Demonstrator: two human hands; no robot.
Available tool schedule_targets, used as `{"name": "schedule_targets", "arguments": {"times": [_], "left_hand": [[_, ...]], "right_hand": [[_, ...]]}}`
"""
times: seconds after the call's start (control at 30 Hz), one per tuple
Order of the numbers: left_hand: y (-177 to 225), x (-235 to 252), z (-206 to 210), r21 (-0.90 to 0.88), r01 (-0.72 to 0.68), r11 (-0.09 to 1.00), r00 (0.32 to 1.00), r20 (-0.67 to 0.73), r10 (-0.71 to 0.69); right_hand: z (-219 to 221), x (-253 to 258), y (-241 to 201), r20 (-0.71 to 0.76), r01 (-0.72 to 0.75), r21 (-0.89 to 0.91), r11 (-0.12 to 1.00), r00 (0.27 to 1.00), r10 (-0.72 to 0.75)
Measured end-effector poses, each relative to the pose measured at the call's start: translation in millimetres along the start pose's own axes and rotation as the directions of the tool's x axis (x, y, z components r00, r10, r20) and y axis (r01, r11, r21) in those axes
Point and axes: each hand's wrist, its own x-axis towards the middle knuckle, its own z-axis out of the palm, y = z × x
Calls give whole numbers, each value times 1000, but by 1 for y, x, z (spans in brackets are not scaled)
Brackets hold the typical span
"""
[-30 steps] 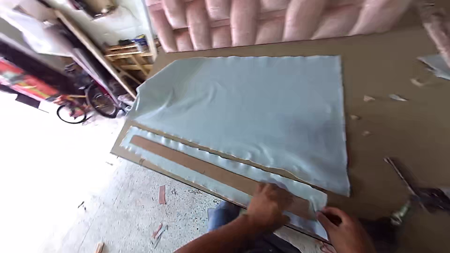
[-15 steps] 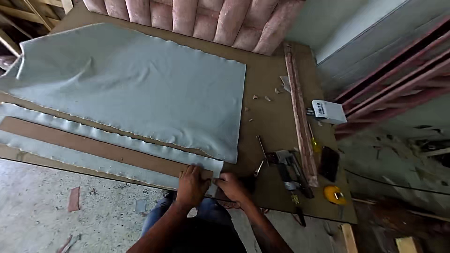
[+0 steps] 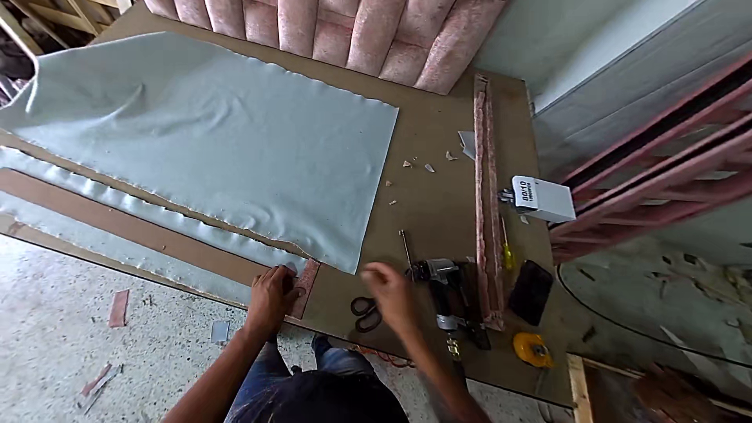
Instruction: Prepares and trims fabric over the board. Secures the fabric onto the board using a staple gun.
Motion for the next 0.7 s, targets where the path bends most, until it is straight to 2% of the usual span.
{"name": "schedule_targets", "arguments": {"times": [0.07, 0.1, 0.17, 0.23, 0.33, 0.47, 0.6, 0.7], "left_hand": [[-3, 1, 0, -1, -23, 1000, 1000, 1, 23], [-4, 1, 0, 3, -32, 999, 999, 4, 32], [-7, 2, -2, 5, -57, 998, 998, 19, 57], [-12, 4, -3, 4, -91, 996, 996, 14, 91], [-19, 2, -2, -19, -131, 991, 991, -23, 130], [-16, -2, -2, -102, -128, 986, 991, -51, 124], [-14, -11, 4, -100, -119, 988, 987, -125, 106], [-10, -26, 2, -78, -68, 995, 990, -129, 57]], "right_hand": [[-71, -11, 67, -225, -61, -178, 982, 974, 20], [-95, -15, 97, -291, -109, -247, 963, 956, 34], [-114, -19, 132, -347, -191, -318, 929, 935, 73], [-118, -13, 134, -338, -210, -356, 911, 937, 83], [-116, -6, 120, -244, -201, -413, 888, 964, 105], [-98, -3, 111, -245, -197, -442, 875, 965, 94], [-81, -3, 120, -321, -200, -373, 906, 944, 77], [-75, -10, 109, -307, -225, -283, 932, 942, 134]]}}
